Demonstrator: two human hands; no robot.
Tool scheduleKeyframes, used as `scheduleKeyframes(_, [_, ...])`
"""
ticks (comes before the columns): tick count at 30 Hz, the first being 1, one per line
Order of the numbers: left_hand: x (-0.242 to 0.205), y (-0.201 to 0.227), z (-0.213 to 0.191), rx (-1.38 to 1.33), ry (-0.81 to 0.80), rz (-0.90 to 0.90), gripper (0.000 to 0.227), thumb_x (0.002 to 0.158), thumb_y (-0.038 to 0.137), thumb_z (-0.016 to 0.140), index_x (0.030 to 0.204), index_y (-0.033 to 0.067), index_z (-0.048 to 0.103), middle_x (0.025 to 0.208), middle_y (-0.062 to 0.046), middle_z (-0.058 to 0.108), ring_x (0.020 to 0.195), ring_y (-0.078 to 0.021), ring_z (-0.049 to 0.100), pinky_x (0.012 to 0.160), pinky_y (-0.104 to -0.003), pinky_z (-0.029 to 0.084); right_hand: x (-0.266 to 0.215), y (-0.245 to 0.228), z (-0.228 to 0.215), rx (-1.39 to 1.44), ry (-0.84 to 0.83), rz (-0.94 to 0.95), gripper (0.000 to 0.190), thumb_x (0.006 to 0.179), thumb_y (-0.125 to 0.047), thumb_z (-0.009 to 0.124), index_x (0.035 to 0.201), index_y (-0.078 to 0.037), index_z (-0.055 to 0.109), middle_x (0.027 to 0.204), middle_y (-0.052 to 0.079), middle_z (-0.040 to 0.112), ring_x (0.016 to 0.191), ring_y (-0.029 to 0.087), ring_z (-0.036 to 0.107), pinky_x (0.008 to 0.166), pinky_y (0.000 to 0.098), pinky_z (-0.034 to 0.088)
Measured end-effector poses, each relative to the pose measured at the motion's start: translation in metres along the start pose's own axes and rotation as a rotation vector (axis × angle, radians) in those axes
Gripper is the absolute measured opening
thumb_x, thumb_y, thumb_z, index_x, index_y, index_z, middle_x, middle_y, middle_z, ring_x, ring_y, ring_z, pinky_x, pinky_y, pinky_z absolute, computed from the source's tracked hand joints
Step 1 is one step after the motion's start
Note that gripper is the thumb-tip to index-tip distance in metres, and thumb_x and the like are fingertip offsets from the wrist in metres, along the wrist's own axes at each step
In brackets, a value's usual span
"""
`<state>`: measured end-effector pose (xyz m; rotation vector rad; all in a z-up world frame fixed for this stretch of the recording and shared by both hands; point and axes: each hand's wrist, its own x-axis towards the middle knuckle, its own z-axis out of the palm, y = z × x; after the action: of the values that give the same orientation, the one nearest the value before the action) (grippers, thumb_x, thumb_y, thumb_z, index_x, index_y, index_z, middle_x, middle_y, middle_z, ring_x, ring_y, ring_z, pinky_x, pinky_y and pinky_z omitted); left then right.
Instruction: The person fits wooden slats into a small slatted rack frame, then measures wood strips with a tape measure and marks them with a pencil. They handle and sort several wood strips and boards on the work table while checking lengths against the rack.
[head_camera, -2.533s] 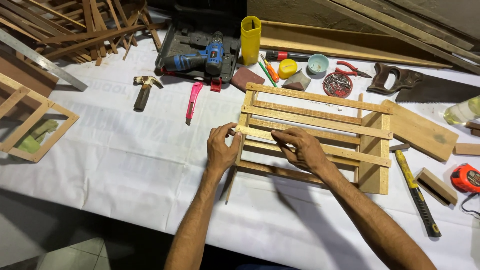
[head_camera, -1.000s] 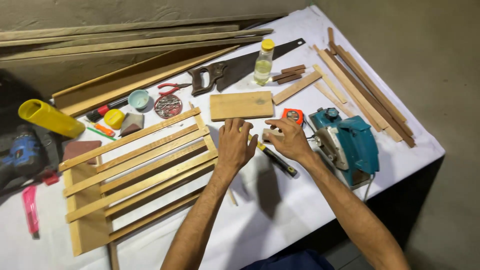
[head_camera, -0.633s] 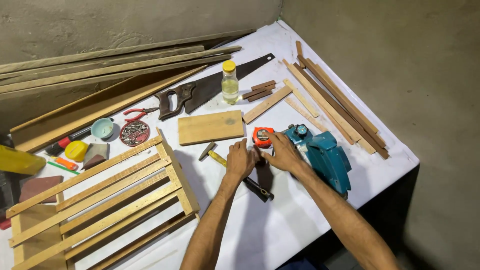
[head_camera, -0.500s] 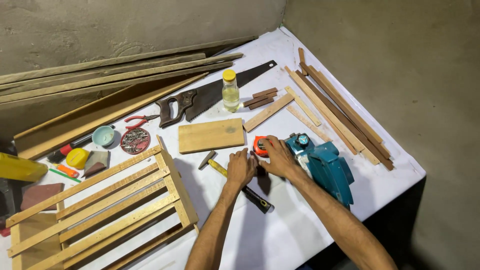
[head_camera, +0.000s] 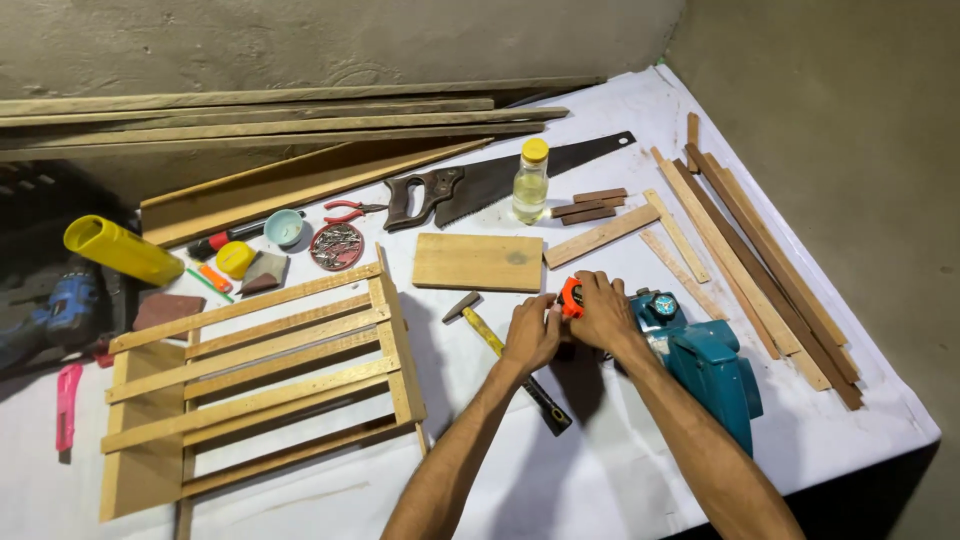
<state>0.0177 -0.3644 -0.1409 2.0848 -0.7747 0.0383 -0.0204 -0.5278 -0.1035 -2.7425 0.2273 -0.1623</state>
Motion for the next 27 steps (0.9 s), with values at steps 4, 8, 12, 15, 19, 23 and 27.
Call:
scheduleKeyframes(4, [0.005,0.019,-0.041,-0.278,0.082,-0.123,0.038,0.101,0.025,0.055,0.125,-0.0030,0.062,0.111,-0.022,0.068,0.081,-0.0316,0.070,0.075,-0.042,0.057,-0.011,-0.042,-0.052,0.109,0.079,-0.022,0.068,0.066,-0.032,0.090,0.123,-0.007,0.062,0.115,0.018,0.065,0.102,0.041,0.060,0.091,0.0503,0.051])
scheduleKeyframes(8, [-0.001,0.039,-0.096,-0.497,-0.039,-0.303,0.041,0.107,0.032,0.055,0.125,-0.0027,0.066,0.091,-0.012,0.069,0.076,-0.0169,0.066,0.069,-0.031,0.054,-0.022,-0.091,-0.098,0.302,-0.095,-0.042,0.058,0.067,-0.042,0.086,0.112,-0.009,0.069,0.104,0.014,0.072,0.094,0.031,0.069,0.084,0.0434,0.056])
scheduleKeyframes(12, [-0.022,0.048,-0.147,-0.815,-0.157,-0.393,0.042,0.106,0.035,0.055,0.124,-0.0009,0.067,0.088,-0.001,0.067,0.073,-0.0069,0.060,0.066,-0.025,0.052,-0.034,-0.136,-0.113,0.315,-0.228,-0.050,0.064,0.067,-0.054,0.085,0.111,-0.010,0.070,0.096,0.010,0.072,0.082,0.029,0.067,0.075,0.0433,0.056])
scheduleKeyframes(15, [-0.035,0.038,-0.173,-0.905,-0.158,-0.507,0.038,0.103,0.035,0.061,0.120,0.0012,0.068,0.088,0.001,0.068,0.071,-0.0049,0.060,0.065,-0.022,0.052,-0.038,-0.151,-0.098,0.559,-0.195,-0.210,0.064,0.070,-0.056,0.083,0.107,-0.006,0.065,0.092,0.007,0.072,0.084,0.018,0.070,0.075,0.0370,0.058])
scheduleKeyframes(19, [-0.054,0.009,-0.209,-0.949,-0.101,-0.513,0.028,0.096,0.023,0.076,0.107,-0.0007,0.066,0.087,0.001,0.067,0.066,-0.0057,0.055,0.059,-0.023,0.048,-0.051,-0.180,-0.091,0.591,-0.288,-0.264,0.057,0.081,-0.053,0.077,0.109,-0.006,0.062,0.093,0.008,0.070,0.084,0.018,0.067,0.074,0.0379,0.057])
scheduleKeyframes(23, [-0.070,0.005,-0.274,-0.937,-0.008,-0.575,0.022,0.091,0.019,0.081,0.095,0.0005,0.070,0.074,0.002,0.060,0.061,-0.0050,0.049,0.053,-0.022,0.041,-0.055,-0.186,-0.081,0.573,-0.314,-0.445,0.058,0.086,-0.050,0.073,0.122,-0.007,0.060,0.101,0.008,0.068,0.091,0.020,0.066,0.081,0.0361,0.054])
scheduleKeyframes(27, [-0.078,0.005,-0.303,-0.570,0.051,-0.539,0.021,0.092,0.024,0.077,0.089,0.0028,0.073,0.071,0.002,0.063,0.060,-0.0068,0.051,0.051,-0.025,0.041,-0.039,-0.163,-0.067,0.438,-0.554,-0.294,0.059,0.087,-0.051,0.068,0.133,-0.015,0.062,0.097,0.010,0.069,0.091,0.024,0.066,0.081,0.0378,0.054])
